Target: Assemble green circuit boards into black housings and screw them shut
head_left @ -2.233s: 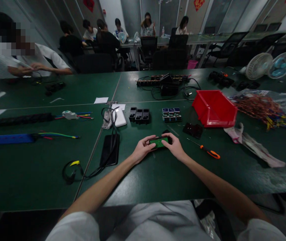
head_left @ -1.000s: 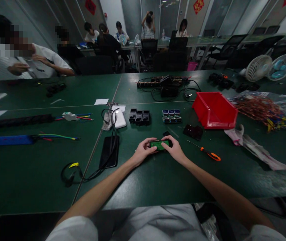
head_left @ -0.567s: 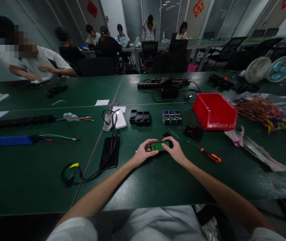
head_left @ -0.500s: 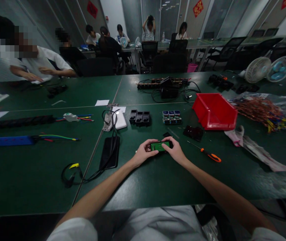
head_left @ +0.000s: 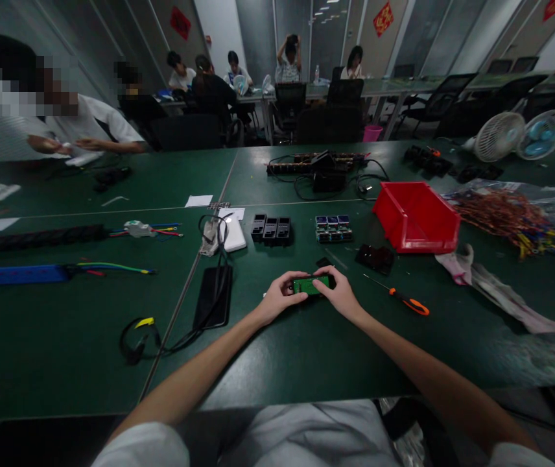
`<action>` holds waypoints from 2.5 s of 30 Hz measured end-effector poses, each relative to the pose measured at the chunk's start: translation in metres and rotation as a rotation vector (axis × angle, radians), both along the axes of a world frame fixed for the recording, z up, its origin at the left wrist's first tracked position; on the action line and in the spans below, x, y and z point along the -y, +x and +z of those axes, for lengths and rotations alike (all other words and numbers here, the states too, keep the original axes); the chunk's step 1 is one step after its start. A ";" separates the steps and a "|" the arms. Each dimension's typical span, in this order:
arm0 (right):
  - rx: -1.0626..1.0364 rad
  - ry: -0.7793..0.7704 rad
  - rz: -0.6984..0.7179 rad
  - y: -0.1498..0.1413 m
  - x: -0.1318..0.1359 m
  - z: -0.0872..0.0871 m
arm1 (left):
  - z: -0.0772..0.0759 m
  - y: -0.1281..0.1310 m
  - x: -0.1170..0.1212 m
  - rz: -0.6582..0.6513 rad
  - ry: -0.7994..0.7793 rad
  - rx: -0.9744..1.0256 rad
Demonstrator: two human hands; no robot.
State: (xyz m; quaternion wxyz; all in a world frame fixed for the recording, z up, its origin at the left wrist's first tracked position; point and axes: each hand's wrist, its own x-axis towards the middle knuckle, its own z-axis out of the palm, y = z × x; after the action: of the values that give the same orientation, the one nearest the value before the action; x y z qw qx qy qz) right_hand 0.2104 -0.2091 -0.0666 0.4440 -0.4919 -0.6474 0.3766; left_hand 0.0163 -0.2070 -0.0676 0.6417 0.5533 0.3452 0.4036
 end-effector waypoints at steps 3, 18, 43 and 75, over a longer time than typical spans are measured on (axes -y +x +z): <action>0.007 0.022 -0.001 0.001 -0.001 0.000 | -0.001 0.001 0.001 0.002 -0.056 0.066; -0.025 0.015 0.027 0.001 -0.001 0.000 | 0.000 0.002 0.002 0.016 -0.146 0.154; -0.290 -0.185 0.047 0.001 -0.001 -0.002 | -0.005 0.000 -0.003 0.099 -0.262 0.314; -0.236 -0.303 0.210 -0.012 0.011 -0.002 | -0.005 0.005 -0.001 0.038 -0.179 0.267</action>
State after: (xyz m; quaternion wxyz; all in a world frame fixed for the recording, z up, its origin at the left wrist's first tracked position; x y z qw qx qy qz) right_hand 0.1983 -0.2201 -0.0686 0.3961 -0.4356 -0.5746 0.5686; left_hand 0.0208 -0.2058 -0.0721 0.7210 0.4286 0.3018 0.4531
